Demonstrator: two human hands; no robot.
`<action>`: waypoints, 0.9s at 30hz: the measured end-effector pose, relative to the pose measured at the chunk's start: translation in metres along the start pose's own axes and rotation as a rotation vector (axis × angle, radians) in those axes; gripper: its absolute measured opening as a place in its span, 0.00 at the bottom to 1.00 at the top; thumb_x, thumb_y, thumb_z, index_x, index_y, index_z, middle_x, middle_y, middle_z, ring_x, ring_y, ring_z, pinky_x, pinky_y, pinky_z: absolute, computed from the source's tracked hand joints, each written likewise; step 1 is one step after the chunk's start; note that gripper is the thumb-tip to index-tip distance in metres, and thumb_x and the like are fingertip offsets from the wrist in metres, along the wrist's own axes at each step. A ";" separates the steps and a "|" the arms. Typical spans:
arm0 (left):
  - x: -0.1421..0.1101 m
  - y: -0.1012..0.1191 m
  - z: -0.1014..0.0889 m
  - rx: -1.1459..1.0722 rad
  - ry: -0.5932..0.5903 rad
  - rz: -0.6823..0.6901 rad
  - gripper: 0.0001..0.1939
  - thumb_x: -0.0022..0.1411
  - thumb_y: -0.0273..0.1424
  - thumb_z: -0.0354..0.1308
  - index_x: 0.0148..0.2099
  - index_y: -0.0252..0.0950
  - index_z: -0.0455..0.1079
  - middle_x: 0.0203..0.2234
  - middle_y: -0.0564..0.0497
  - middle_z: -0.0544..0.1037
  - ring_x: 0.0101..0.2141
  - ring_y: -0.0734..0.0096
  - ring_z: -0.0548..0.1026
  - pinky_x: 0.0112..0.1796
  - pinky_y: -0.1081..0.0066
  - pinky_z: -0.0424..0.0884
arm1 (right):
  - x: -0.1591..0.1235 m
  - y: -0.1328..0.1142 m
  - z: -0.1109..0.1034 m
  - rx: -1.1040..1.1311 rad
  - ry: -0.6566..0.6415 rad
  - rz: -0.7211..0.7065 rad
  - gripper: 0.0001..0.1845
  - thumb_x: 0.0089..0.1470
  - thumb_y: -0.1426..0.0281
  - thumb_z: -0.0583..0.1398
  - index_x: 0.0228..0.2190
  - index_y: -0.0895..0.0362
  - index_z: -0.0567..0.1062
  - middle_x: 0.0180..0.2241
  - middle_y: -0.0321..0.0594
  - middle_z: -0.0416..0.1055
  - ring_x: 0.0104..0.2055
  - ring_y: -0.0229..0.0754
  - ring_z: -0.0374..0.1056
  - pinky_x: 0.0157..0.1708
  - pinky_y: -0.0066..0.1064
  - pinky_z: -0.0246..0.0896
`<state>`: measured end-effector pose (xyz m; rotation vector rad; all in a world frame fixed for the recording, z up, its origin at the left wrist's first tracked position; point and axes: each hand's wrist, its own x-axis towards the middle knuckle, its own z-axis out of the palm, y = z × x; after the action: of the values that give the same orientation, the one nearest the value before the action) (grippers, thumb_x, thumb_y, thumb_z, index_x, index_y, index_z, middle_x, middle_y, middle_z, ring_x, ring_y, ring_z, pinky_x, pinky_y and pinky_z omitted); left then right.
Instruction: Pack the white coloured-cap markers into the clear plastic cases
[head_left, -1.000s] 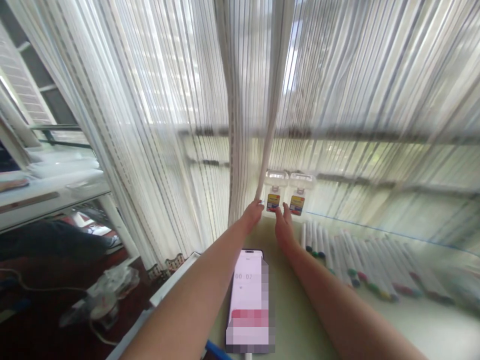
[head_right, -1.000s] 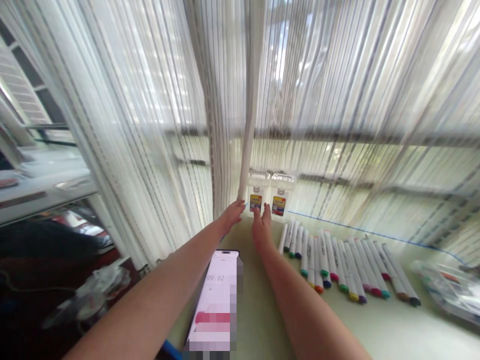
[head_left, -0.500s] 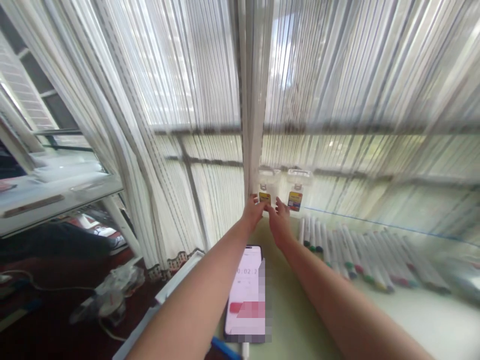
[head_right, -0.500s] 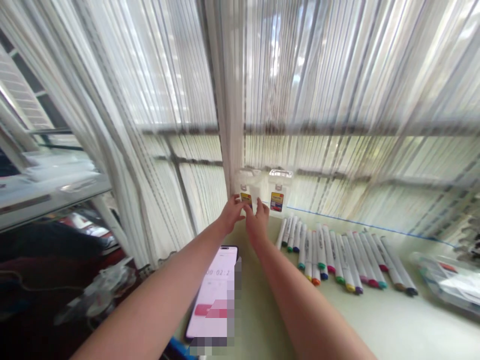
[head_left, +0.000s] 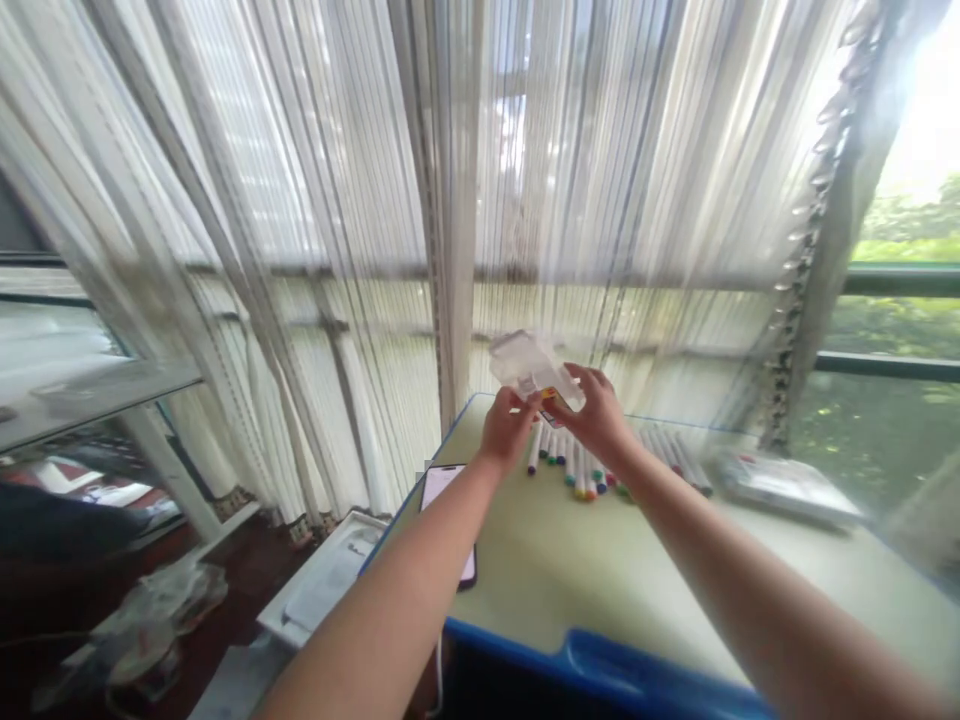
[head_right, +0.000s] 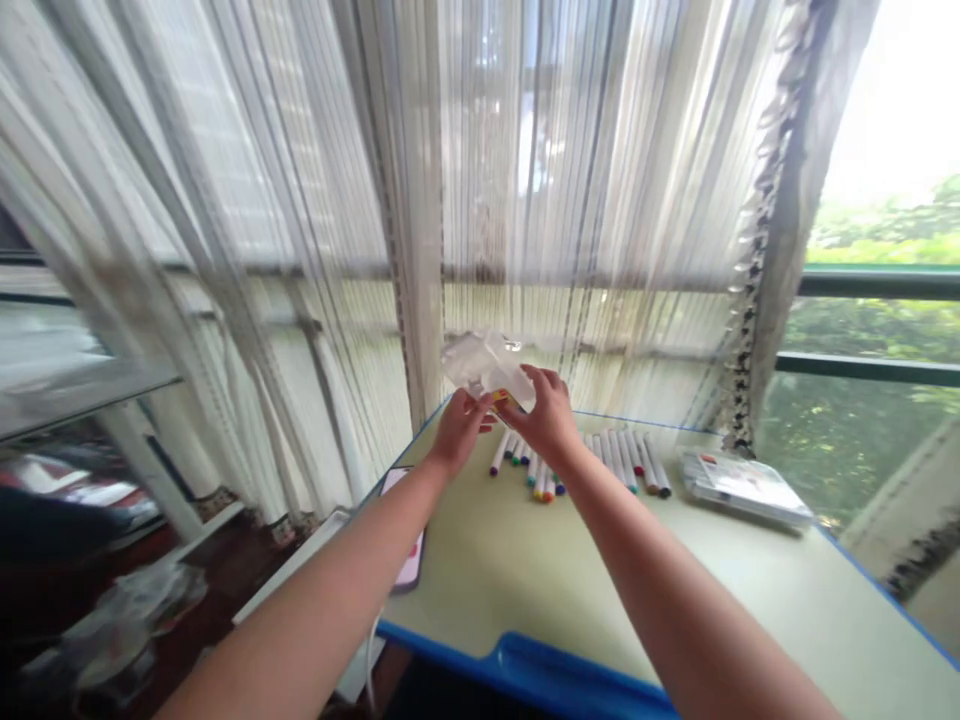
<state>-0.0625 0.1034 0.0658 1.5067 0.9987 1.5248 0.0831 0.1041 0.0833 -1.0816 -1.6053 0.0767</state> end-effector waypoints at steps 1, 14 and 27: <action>-0.003 0.002 0.009 0.031 -0.039 0.054 0.16 0.56 0.45 0.55 0.32 0.36 0.61 0.28 0.52 0.73 0.29 0.72 0.75 0.29 0.74 0.69 | -0.003 0.005 -0.018 0.026 -0.056 0.051 0.32 0.40 0.55 0.65 0.46 0.57 0.68 0.48 0.51 0.66 0.48 0.52 0.65 0.47 0.48 0.62; -0.023 0.027 0.112 -0.585 -0.353 -0.265 0.19 0.47 0.41 0.62 0.38 0.35 0.67 0.28 0.52 0.72 0.28 0.72 0.72 0.31 0.69 0.72 | -0.083 0.007 -0.149 0.462 -0.465 0.558 0.26 0.42 0.58 0.66 0.42 0.58 0.72 0.40 0.43 0.76 0.41 0.48 0.72 0.39 0.38 0.69; -0.017 0.037 0.103 -0.327 -0.357 0.086 0.23 0.48 0.45 0.64 0.41 0.34 0.70 0.32 0.49 0.75 0.31 0.71 0.73 0.34 0.71 0.71 | -0.064 0.029 -0.146 0.486 -0.438 0.392 0.34 0.43 0.58 0.66 0.51 0.56 0.67 0.47 0.48 0.73 0.46 0.53 0.71 0.41 0.40 0.70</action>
<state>0.0416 0.0748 0.0924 1.5264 0.4588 1.3360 0.2139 0.0088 0.0714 -1.0143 -1.6062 0.9727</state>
